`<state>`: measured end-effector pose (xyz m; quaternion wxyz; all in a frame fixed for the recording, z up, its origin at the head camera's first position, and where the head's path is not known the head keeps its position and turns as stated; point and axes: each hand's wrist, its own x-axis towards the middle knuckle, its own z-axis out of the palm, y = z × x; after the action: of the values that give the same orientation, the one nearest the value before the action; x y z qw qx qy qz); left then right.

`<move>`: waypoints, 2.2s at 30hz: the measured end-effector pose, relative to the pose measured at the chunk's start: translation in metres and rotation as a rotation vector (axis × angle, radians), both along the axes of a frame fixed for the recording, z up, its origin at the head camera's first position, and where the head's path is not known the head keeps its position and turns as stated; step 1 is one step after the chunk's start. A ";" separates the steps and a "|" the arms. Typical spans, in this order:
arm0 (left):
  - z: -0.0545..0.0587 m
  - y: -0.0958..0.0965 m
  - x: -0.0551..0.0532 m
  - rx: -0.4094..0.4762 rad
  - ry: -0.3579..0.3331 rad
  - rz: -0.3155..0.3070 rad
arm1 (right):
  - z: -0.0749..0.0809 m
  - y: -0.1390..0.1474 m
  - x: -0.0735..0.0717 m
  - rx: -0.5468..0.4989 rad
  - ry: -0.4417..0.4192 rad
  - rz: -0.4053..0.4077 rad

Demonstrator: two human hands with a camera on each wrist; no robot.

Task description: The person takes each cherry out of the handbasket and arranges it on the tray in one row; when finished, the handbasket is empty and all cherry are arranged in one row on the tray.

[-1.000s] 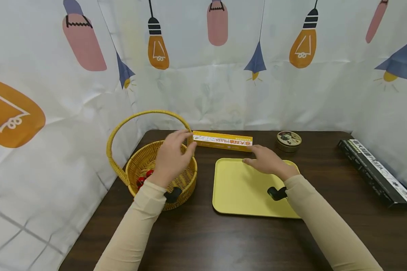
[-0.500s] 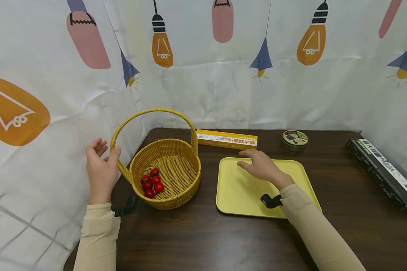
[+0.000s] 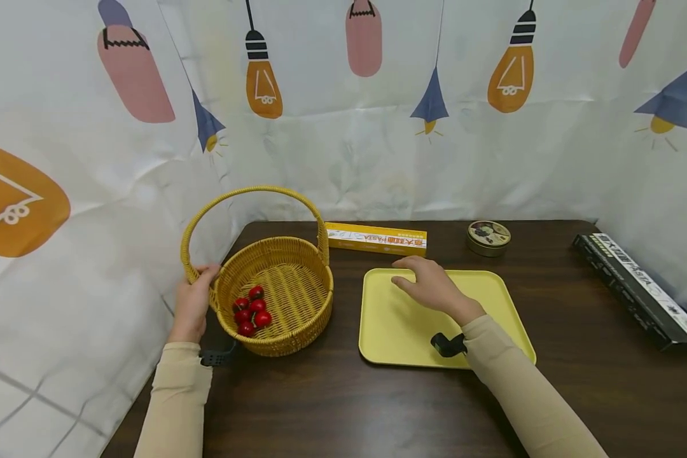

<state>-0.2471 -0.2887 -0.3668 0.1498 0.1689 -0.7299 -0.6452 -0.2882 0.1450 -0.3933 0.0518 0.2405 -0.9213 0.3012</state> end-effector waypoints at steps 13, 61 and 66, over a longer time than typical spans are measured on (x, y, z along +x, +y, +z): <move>-0.018 0.004 -0.019 0.053 0.149 -0.028 | -0.007 -0.019 0.001 -0.147 -0.002 0.054; -0.044 0.030 -0.024 -0.037 0.442 0.228 | 0.005 -0.221 0.000 0.325 -0.120 0.514; -0.044 0.031 -0.023 -0.037 0.442 0.228 | 0.001 -0.221 -0.002 0.343 -0.133 0.507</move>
<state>-0.2702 -0.2572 -0.4111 0.3807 0.1020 -0.6673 -0.6320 -0.2898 -0.0764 -0.3920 -0.1268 0.4475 -0.8707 0.1599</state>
